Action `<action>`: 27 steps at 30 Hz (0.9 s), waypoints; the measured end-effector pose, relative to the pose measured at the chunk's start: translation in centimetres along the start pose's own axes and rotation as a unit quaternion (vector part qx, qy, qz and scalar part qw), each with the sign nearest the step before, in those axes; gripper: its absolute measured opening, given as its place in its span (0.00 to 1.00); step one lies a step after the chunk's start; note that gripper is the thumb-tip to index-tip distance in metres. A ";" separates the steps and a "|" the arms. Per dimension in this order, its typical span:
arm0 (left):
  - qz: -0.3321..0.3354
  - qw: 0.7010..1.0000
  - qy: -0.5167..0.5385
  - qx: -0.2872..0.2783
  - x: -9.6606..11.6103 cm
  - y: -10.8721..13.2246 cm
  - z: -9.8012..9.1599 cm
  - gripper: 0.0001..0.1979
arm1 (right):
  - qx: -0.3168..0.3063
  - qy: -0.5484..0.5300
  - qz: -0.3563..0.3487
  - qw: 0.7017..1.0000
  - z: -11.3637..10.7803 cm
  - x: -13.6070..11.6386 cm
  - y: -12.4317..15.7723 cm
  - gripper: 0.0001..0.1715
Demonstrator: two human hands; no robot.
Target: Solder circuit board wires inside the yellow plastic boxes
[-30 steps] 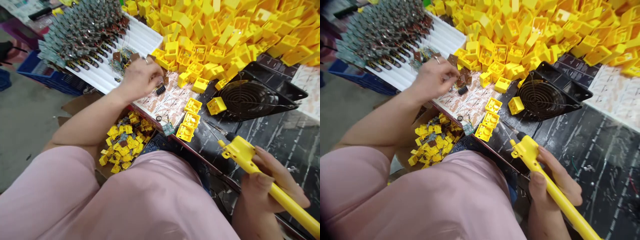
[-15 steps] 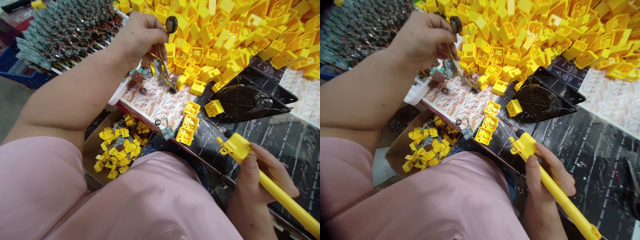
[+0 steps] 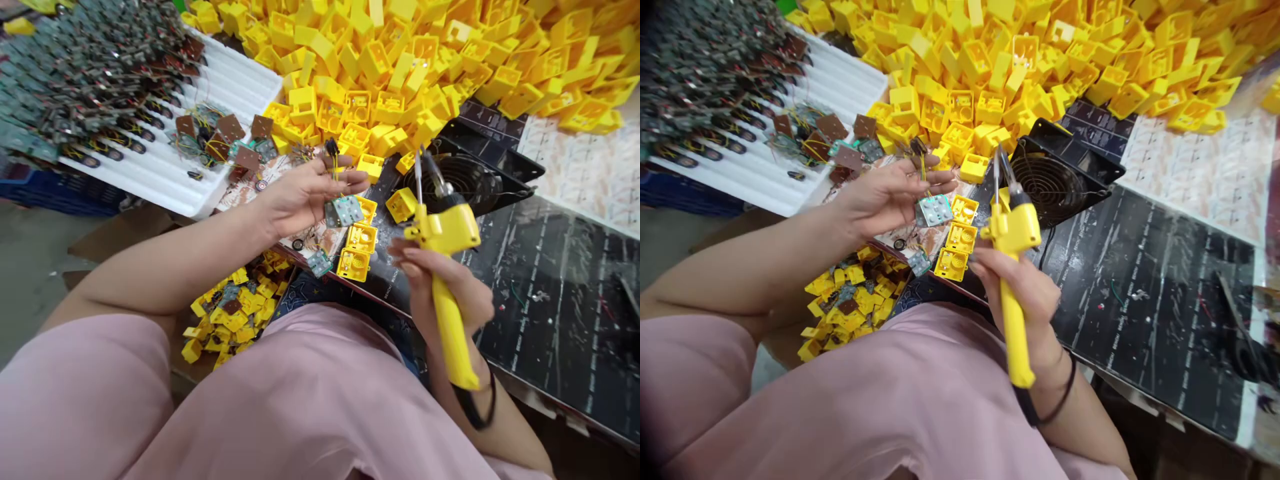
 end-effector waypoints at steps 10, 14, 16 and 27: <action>0.021 0.978 -0.153 -0.139 -1.7 0.7 -1.4 0.23 | -0.005 -0.003 -0.011 1.000 3.6 0.1 -2.5 0.32; 0.019 0.918 -0.362 -0.160 0.7 -0.8 -5.6 0.20 | 0.024 0.056 -0.035 0.998 2.4 1.0 -3.1 0.29; 0.031 0.866 -0.478 -0.140 2.1 -1.5 -7.3 0.20 | 0.041 0.096 -0.047 0.993 2.0 1.4 -3.4 0.28; 0.296 0.754 -0.575 -0.118 0.0 1.2 -1.5 0.27 | 0.033 0.149 -0.105 0.983 2.3 0.0 -3.7 0.32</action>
Point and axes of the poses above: each hand's wrist, its own y-axis away from the middle knuckle, its own z-axis out of the palm, x = y × z, the point moved 5 cm from there along -y, towards the middle knuckle, and after that the axes turned 7 degrees about -x, right-handed, at the moved point
